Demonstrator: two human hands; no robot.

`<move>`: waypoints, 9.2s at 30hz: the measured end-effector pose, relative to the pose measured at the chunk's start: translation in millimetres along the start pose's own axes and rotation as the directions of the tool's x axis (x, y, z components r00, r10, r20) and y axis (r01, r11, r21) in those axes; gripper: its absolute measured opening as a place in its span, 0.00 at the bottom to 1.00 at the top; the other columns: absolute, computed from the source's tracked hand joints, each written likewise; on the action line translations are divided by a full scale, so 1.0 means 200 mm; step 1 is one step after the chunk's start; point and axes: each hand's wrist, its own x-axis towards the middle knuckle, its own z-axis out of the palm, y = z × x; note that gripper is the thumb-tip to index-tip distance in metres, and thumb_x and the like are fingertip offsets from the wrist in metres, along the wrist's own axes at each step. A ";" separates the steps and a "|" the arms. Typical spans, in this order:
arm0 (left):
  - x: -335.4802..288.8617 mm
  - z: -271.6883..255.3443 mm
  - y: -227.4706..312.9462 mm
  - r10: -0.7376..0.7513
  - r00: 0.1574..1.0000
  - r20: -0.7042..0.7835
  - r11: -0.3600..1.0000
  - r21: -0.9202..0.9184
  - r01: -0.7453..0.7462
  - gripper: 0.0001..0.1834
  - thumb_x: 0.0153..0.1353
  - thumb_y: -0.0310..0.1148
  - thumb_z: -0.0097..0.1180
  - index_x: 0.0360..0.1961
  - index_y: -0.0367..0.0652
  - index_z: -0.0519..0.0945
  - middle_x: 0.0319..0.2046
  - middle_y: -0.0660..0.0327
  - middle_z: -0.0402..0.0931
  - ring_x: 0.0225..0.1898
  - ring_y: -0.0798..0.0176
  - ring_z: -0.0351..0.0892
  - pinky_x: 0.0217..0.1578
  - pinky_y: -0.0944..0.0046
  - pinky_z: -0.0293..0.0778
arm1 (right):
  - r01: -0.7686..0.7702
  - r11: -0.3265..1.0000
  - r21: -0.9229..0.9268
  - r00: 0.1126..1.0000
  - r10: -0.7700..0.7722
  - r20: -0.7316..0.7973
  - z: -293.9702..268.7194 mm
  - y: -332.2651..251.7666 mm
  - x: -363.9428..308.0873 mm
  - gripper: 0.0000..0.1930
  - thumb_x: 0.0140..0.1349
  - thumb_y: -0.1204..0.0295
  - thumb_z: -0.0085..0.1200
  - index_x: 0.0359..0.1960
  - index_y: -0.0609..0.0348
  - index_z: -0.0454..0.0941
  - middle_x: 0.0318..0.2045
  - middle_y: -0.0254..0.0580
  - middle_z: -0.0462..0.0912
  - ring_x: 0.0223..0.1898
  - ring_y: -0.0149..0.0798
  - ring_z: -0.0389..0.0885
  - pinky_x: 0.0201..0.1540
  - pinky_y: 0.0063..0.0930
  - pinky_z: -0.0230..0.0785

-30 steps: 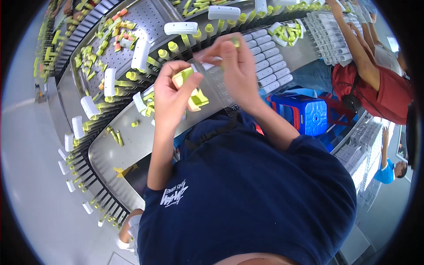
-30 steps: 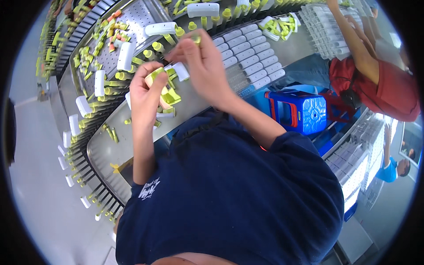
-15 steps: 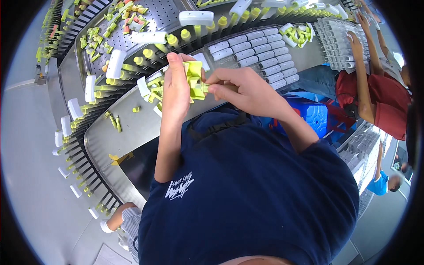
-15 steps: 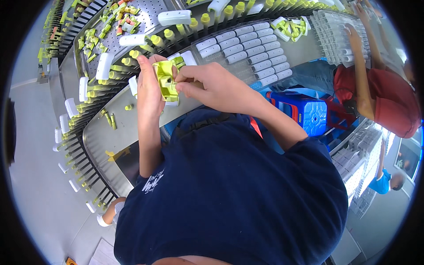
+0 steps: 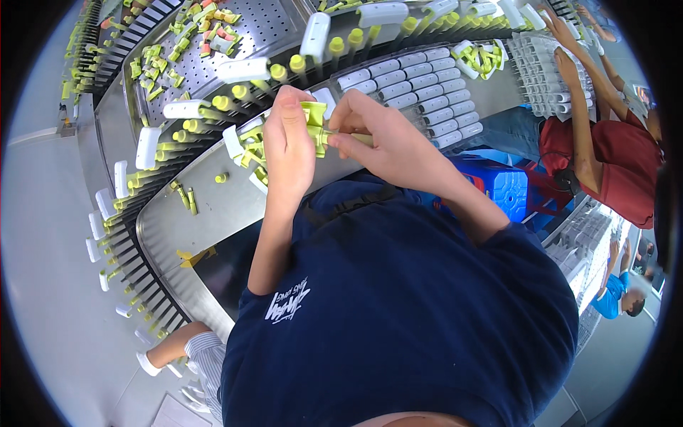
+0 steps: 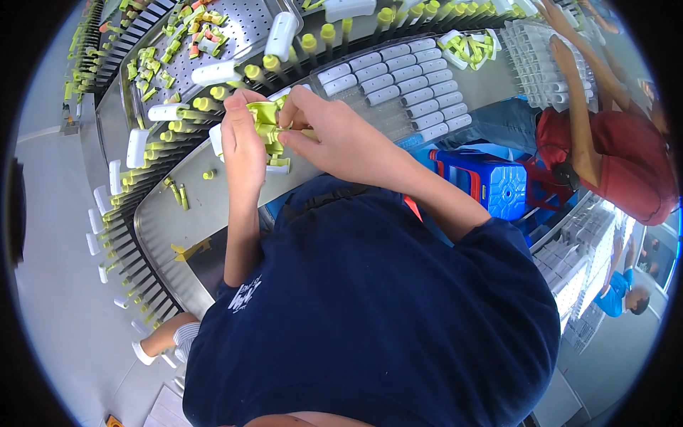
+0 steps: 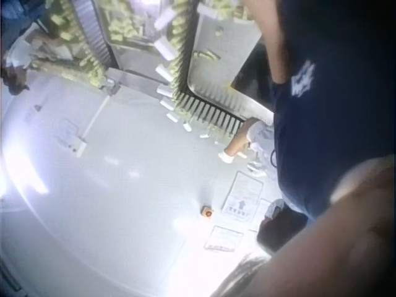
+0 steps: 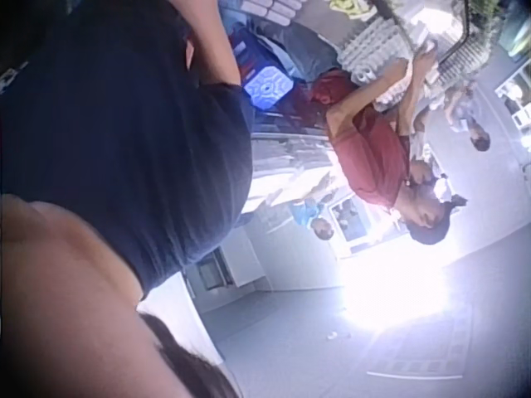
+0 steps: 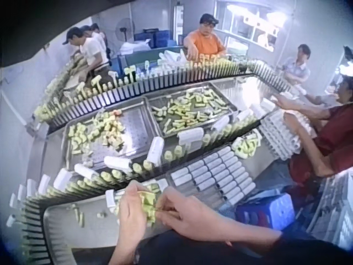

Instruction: The person arranges plastic caps into a blister tray and assembles plastic components together by hand along a conveyor line.

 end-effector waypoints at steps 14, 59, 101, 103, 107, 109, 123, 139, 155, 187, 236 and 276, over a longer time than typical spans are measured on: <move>0.00 0.08 -0.10 -0.280 0.960 0.012 0.947 -0.162 0.278 0.28 0.77 0.53 0.31 0.34 0.40 0.73 0.26 0.66 0.68 0.30 0.72 0.65 0.33 0.69 0.64 | 0.082 0.993 -0.079 0.996 -0.078 0.053 -0.04 0.10 0.03 0.06 0.63 0.76 0.55 0.35 0.62 0.69 0.25 0.45 0.78 0.25 0.42 0.77 0.29 0.32 0.67; -0.24 0.24 -0.82 0.199 0.979 0.032 0.718 0.676 -0.168 0.13 0.61 0.25 0.56 0.47 0.37 0.76 0.44 0.48 0.75 0.50 0.43 0.73 0.52 0.49 0.69 | -0.139 0.803 -0.580 0.867 -0.185 -0.463 -0.43 1.14 -0.26 0.12 0.55 0.76 0.56 0.42 0.61 0.77 0.41 0.49 0.78 0.47 0.54 0.75 0.51 0.44 0.68; 0.12 0.79 -0.95 0.232 0.930 0.284 0.433 0.826 -0.360 0.25 0.63 0.36 0.55 0.63 0.52 0.73 0.51 0.55 0.72 0.54 0.50 0.69 0.56 0.50 0.62 | 0.143 0.686 -0.714 0.889 -0.405 -0.211 -0.55 1.36 -0.07 0.18 0.55 0.55 0.61 0.41 0.52 0.75 0.41 0.40 0.75 0.49 0.44 0.72 0.56 0.41 0.60; 0.13 0.81 -0.94 0.233 0.934 0.269 0.441 0.827 -0.349 0.24 0.63 0.35 0.55 0.61 0.53 0.75 0.49 0.55 0.72 0.52 0.50 0.69 0.55 0.50 0.62 | 0.128 0.695 -0.708 0.909 -0.368 -0.196 -0.56 1.35 -0.07 0.19 0.56 0.54 0.60 0.42 0.52 0.76 0.42 0.40 0.75 0.50 0.44 0.72 0.56 0.41 0.59; 0.14 0.85 -0.93 0.220 0.953 0.207 0.449 0.846 -0.287 0.22 0.62 0.34 0.56 0.59 0.54 0.77 0.49 0.55 0.73 0.52 0.49 0.70 0.54 0.49 0.62 | 0.110 0.683 -0.722 0.926 -0.334 -0.175 -0.58 1.33 -0.08 0.19 0.59 0.53 0.58 0.43 0.53 0.75 0.43 0.41 0.75 0.50 0.44 0.71 0.57 0.40 0.58; 0.14 0.86 -0.94 0.221 0.961 0.165 0.467 0.847 -0.253 0.21 0.61 0.34 0.55 0.57 0.53 0.78 0.49 0.55 0.73 0.52 0.48 0.69 0.53 0.48 0.62 | 0.153 0.685 -0.713 0.912 -0.376 -0.165 -0.58 1.33 -0.07 0.19 0.61 0.54 0.57 0.44 0.55 0.75 0.44 0.41 0.75 0.51 0.45 0.71 0.58 0.41 0.58; 0.12 0.81 -0.95 0.298 0.939 0.171 0.623 0.710 -0.327 0.19 0.58 0.31 0.57 0.52 0.42 0.77 0.48 0.47 0.74 0.52 0.42 0.72 0.53 0.46 0.67 | 0.119 0.703 -0.701 0.914 -0.354 -0.200 -0.52 1.42 -0.06 0.21 0.54 0.59 0.64 0.46 0.55 0.77 0.45 0.47 0.79 0.49 0.53 0.75 0.55 0.48 0.63; 1.30 -0.82 -0.09 0.355 0.923 -0.149 0.734 0.656 -0.177 0.17 0.63 0.42 0.56 0.42 0.37 0.81 0.36 0.49 0.84 0.38 0.50 0.84 0.40 0.55 0.77 | 0.109 0.555 -0.825 0.914 -0.382 -0.136 -0.49 1.23 -0.04 0.21 0.53 0.64 0.66 0.47 0.57 0.77 0.46 0.44 0.78 0.50 0.51 0.73 0.56 0.44 0.63; 1.84 -0.89 -1.19 -0.184 0.983 -0.009 0.508 0.855 0.103 0.16 0.58 0.39 0.61 0.43 0.46 0.72 0.37 0.48 0.81 0.43 0.42 0.80 0.42 0.46 0.77 | -0.144 0.623 -0.769 0.809 -0.373 -0.454 -0.38 1.18 -0.10 0.18 0.53 0.73 0.63 0.46 0.59 0.76 0.45 0.48 0.76 0.48 0.52 0.74 0.53 0.43 0.64; 0.01 0.08 -0.05 -0.109 0.897 0.429 0.580 -0.705 0.408 0.20 0.70 0.25 0.44 0.62 0.37 0.64 0.65 0.39 0.64 0.61 0.49 0.73 0.55 0.58 0.74 | -0.145 0.980 0.134 0.883 0.189 -0.430 -0.10 0.13 -0.27 0.09 0.76 0.69 0.41 0.48 0.61 0.68 0.21 0.30 0.67 0.21 0.25 0.64 0.30 0.22 0.66; -0.13 -0.08 -1.09 -0.288 0.951 -0.115 0.957 -0.065 0.282 0.21 0.73 0.44 0.48 0.56 0.37 0.75 0.50 0.59 0.76 0.47 0.68 0.75 0.45 0.67 0.71 | -0.366 0.897 0.246 0.807 0.438 -0.397 0.49 1.20 0.02 0.14 0.66 0.72 0.51 0.49 0.68 0.73 0.35 0.47 0.84 0.36 0.34 0.84 0.39 0.29 0.76; -0.12 -0.05 -0.43 -0.296 0.935 0.195 0.858 -0.376 0.350 0.24 0.71 0.30 0.52 0.65 0.29 0.69 0.51 0.53 0.78 0.45 0.70 0.79 0.46 0.72 0.74 | -0.141 0.980 0.139 0.957 0.171 -0.234 0.17 0.37 -0.07 0.06 0.66 0.77 0.52 0.34 0.66 0.68 0.30 0.45 0.84 0.38 0.32 0.84 0.44 0.28 0.73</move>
